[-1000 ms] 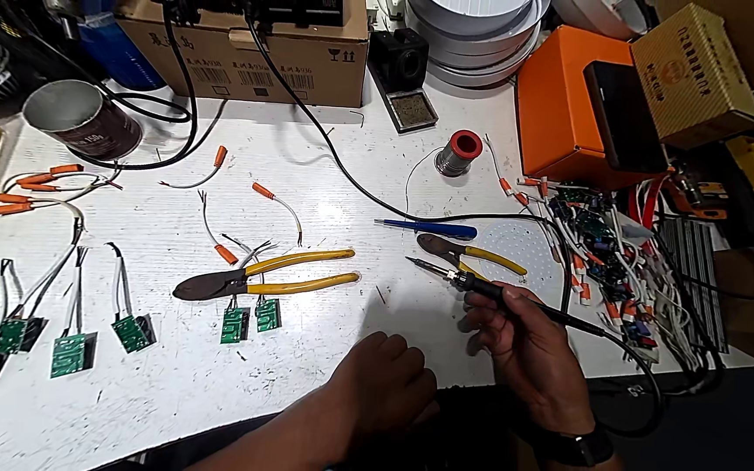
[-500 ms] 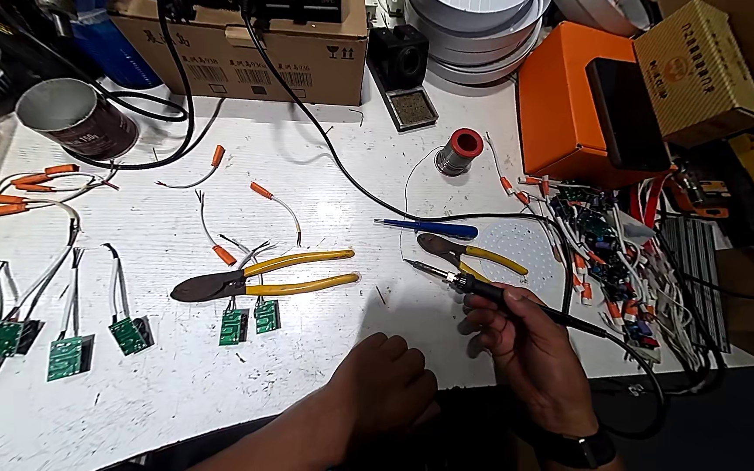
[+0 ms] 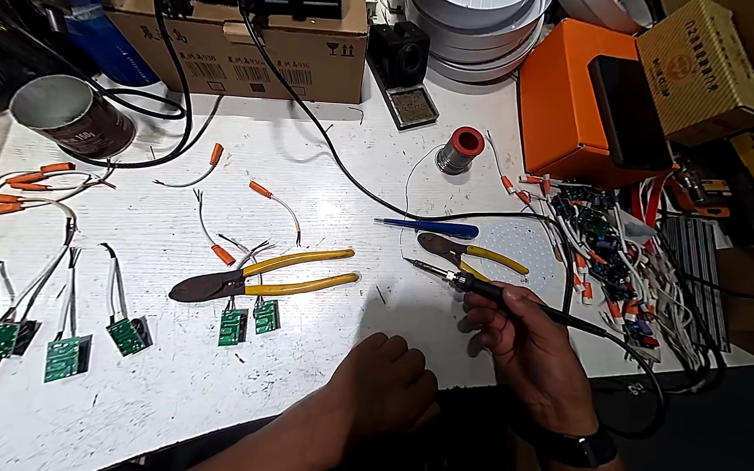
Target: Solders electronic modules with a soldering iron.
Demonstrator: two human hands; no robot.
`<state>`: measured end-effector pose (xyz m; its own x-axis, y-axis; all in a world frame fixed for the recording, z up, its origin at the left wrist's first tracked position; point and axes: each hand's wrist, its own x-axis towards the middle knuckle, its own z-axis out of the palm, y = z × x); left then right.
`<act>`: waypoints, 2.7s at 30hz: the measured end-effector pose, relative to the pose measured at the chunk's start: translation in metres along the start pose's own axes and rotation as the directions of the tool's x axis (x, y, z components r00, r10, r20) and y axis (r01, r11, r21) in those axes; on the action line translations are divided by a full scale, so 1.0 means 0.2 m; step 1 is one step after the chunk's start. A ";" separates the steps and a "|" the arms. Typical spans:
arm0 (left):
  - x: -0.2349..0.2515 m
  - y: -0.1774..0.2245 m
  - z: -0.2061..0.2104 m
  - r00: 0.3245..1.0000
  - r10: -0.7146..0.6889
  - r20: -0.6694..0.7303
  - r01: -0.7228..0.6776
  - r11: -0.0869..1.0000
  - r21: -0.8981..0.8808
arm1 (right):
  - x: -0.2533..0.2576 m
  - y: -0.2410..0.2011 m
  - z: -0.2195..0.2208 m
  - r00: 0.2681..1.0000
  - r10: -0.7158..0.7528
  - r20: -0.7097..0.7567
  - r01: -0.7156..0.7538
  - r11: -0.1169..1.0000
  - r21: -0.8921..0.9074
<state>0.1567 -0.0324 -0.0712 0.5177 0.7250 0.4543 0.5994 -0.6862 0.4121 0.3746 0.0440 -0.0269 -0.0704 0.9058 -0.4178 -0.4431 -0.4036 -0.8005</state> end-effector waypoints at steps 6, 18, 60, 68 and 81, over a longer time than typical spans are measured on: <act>0.00 0.00 0.00 1.000 -0.005 0.004 0.005 1.000 -0.009 | 0.00 0.00 -0.01 1.000 -0.009 0.021 0.008 0.999 0.033; 0.33 0.05 -0.01 0.961 -0.016 -0.276 0.106 0.943 0.315 | -0.03 0.12 -0.04 0.870 -0.400 0.288 0.412 0.911 0.022; 0.08 0.03 0.05 0.987 0.159 -0.034 -0.161 0.986 -0.048 | -0.11 0.21 -0.08 0.588 -0.564 0.579 0.494 -0.317 -0.810; 0.09 0.03 0.04 0.992 0.123 -0.035 -0.126 0.987 -0.098 | -0.11 0.20 -0.08 0.584 -0.547 0.600 0.495 -0.346 -0.797; 0.10 0.03 0.03 0.995 0.099 -0.028 -0.102 0.985 -0.143 | -0.11 0.16 -0.08 0.593 -0.511 0.623 0.521 -0.346 -0.780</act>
<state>0.1732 -0.0210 -0.0639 0.5573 0.6519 0.5143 0.4505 -0.7577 0.4722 0.3760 0.0096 -0.0504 -0.3718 0.8232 0.4292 0.8140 0.5113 -0.2756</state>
